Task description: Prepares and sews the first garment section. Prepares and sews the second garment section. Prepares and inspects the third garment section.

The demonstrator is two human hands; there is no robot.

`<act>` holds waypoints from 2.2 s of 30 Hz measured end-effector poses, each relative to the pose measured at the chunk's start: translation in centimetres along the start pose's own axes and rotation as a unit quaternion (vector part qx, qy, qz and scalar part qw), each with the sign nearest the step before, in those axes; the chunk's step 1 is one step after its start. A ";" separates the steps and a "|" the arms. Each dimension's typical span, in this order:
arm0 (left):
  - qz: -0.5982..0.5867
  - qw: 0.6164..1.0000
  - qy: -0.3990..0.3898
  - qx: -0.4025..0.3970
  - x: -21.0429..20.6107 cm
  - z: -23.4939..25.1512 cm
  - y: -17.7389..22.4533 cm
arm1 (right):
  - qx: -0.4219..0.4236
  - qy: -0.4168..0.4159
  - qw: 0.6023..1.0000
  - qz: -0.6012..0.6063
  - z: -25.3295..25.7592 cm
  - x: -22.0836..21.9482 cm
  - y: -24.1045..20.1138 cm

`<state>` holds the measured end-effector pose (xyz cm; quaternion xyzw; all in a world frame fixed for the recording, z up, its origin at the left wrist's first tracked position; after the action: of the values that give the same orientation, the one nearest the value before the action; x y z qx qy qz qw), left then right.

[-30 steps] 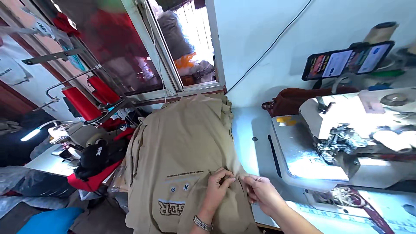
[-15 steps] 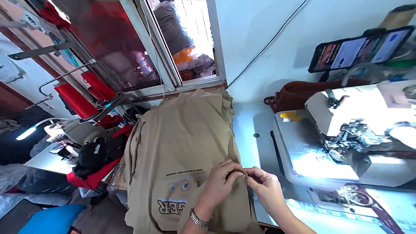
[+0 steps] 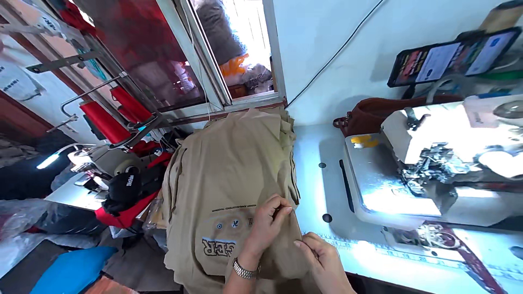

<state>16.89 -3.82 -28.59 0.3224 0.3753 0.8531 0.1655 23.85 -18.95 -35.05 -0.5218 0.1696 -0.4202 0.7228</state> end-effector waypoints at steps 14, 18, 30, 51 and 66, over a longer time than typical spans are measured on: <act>0.018 0.994 0.003 -0.106 -13.3 6.7 10.3 | -0.122 0.261 0.951 0.115 3.2 15.8 -2.8; 0.050 0.989 -0.002 -0.139 -17.4 5.3 11.1 | -0.178 0.260 0.941 0.121 1.5 18.7 -1.6; 0.275 0.941 0.031 -0.195 -19.7 1.4 13.0 | -0.189 0.275 0.927 0.174 2.0 19.8 -0.7; -0.034 0.827 0.389 0.405 -1.0 -20.8 -3.4 | -0.232 0.006 0.941 0.247 -8.2 15.1 2.5; -0.121 0.938 0.270 0.179 11.4 -4.6 4.6 | -0.128 0.029 0.957 0.260 -4.3 25.0 -2.3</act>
<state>5.17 -3.29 -22.65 0.0560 0.5884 0.8005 0.0992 34.63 -41.44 -29.88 -0.5353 0.3722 -0.2076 0.7293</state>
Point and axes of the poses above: each hand's wrist, its own z-axis towards the middle knuckle, its own x-axis out of the back of the hand, y = z × x, the point moved 4 cm from there along z, towards the middle knuckle, and after that the axes turned 8 degrees about y, right-handed, at the moved point
